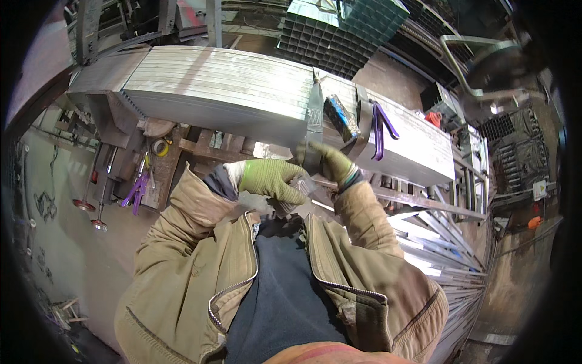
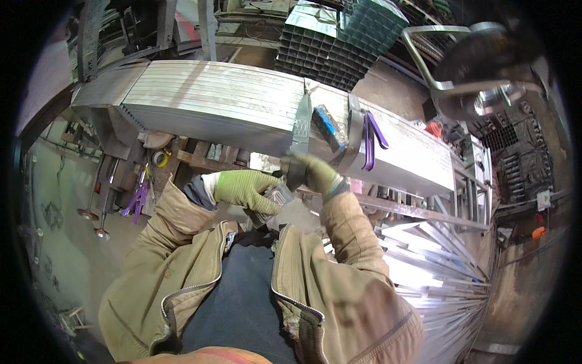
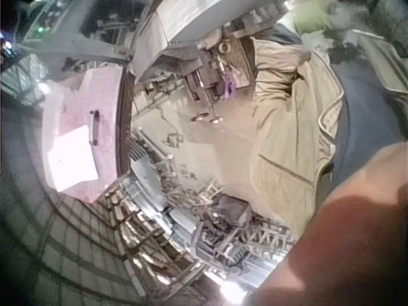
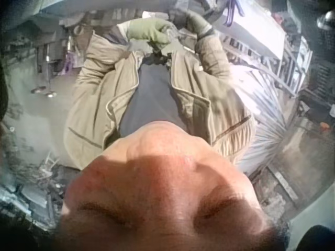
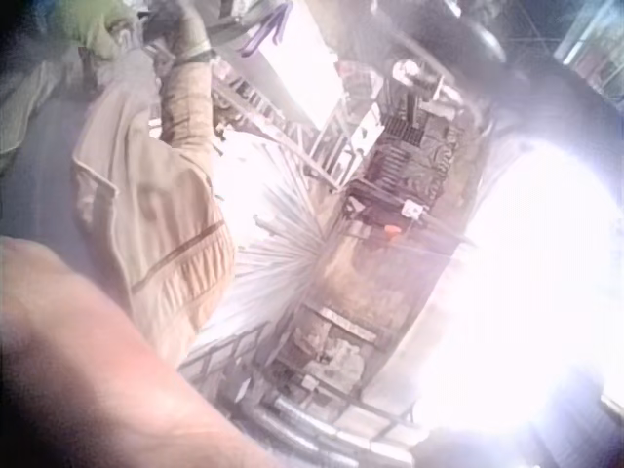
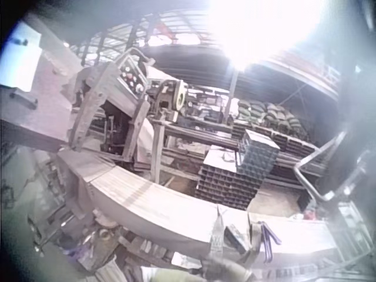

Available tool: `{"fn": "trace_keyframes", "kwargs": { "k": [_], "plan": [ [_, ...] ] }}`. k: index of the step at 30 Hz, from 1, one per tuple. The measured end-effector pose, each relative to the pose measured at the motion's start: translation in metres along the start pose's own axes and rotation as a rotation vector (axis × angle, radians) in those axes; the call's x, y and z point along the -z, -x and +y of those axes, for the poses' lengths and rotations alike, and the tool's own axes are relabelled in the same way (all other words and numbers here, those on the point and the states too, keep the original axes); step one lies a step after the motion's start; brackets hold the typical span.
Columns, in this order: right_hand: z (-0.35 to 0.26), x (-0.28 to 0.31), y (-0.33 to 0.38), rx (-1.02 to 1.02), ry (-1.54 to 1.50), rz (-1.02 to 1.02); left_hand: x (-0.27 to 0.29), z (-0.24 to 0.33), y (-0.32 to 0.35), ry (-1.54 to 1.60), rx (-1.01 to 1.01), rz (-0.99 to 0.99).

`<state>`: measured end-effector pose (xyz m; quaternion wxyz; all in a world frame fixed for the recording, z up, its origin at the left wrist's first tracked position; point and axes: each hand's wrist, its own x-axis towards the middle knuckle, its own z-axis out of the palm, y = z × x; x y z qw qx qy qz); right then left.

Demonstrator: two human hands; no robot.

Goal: The person secures a stack of metal sheets with a strap, then uses a remote control to operate an overhead crane and move the stack across the workshop. The person guides the suspended load and places it onto a metal cart.

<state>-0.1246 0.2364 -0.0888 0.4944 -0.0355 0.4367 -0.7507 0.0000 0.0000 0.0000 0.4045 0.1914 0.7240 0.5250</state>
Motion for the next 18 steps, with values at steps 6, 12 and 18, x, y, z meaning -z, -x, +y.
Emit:
{"fn": "trace_keyframes", "kwargs": {
  "k": [6, 12, 18],
  "plan": [
    [0.023, 0.009, 0.019, -0.095, 0.621, 0.105, 0.000, 0.050, -0.019, -0.910, 0.106, -0.184],
    [-0.052, 0.000, -0.007, 0.313, 0.707, 0.223, -0.001, 0.088, -0.055, -1.290, 0.332, 0.058],
    [-0.059, -0.015, -0.018, 0.292, -0.234, -0.304, 0.065, 0.108, -0.067, -1.480, 0.015, 0.688]
  ]
}}
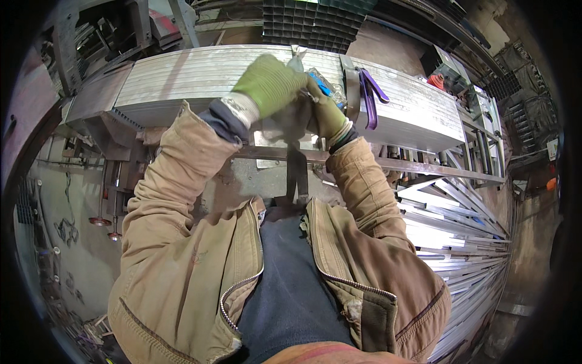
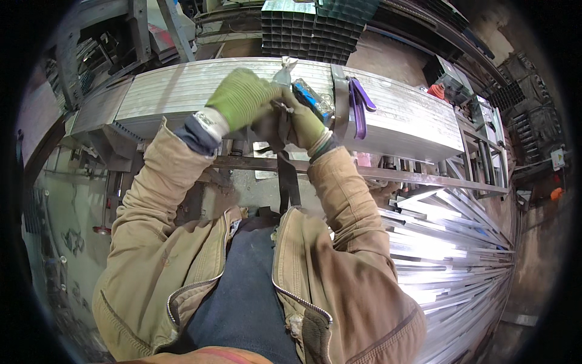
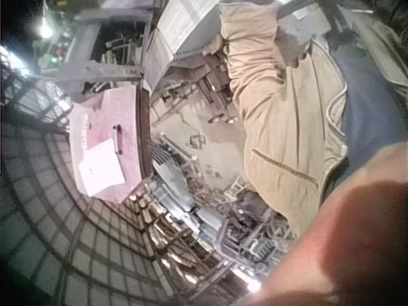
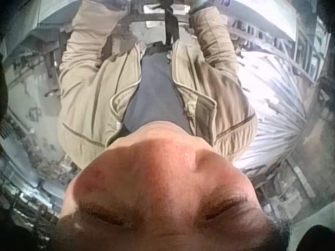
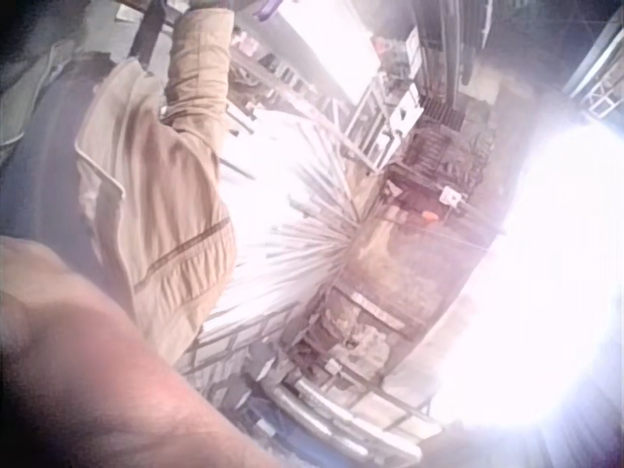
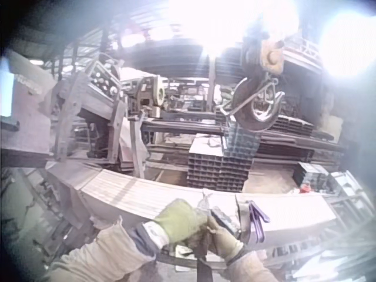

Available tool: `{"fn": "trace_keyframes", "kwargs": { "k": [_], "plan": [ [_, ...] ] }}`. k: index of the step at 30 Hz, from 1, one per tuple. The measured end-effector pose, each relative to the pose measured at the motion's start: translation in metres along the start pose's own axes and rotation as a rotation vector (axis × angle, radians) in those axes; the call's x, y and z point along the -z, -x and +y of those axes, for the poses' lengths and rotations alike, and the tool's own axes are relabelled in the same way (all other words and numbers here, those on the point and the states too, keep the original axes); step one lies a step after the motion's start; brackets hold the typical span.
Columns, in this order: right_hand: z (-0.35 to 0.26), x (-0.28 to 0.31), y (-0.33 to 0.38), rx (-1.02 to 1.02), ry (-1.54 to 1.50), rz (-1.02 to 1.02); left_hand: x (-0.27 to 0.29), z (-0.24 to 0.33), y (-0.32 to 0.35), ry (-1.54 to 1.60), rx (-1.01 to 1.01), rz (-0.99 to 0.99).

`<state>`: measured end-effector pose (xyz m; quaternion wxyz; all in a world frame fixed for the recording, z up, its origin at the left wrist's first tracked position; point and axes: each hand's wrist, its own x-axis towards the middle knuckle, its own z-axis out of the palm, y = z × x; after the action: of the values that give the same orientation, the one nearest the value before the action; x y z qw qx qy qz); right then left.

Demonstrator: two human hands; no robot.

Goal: The person secures a stack of metal sheets with a strap, then uses a remote control to operate an overhead crane and move the stack across the workshop. The person guides the suspended load and places it onto a metal cart.

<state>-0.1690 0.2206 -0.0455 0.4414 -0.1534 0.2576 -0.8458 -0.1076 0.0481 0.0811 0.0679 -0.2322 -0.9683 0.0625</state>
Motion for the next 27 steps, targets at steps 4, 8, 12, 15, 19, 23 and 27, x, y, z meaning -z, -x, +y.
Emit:
{"fn": "trace_keyframes", "kwargs": {
  "k": [4, 8, 12, 15, 19, 23, 27],
  "plan": [
    [0.010, -0.019, 0.027, 0.003, 0.182, 0.147, -0.016, -0.029, -0.010, 0.129, 0.116, 0.056],
    [0.007, -0.023, 0.034, 0.065, 0.282, 0.146, -0.059, -0.027, 0.002, 0.164, 0.451, 0.411],
    [0.002, -0.013, 0.027, 0.191, 0.158, 0.118, -0.111, 0.002, 0.042, 1.510, 0.481, 0.123],
    [0.004, -0.012, 0.022, 0.115, 0.077, 0.166, -0.147, 0.030, 0.047, 1.699, 0.263, 0.212],
    [0.001, -0.009, 0.024, 0.044, 0.189, 0.203, -0.158, 0.026, 0.054, 1.673, 0.288, 0.078],
    [0.001, 0.012, 0.021, -0.040, 0.471, 0.365, -0.119, 0.013, 0.058, 1.904, 0.248, 0.230],
    [0.022, 0.030, 0.012, 0.020, 0.927, 0.743, -0.045, -0.015, 0.041, 2.628, 0.000, 0.489]
  ]
}}
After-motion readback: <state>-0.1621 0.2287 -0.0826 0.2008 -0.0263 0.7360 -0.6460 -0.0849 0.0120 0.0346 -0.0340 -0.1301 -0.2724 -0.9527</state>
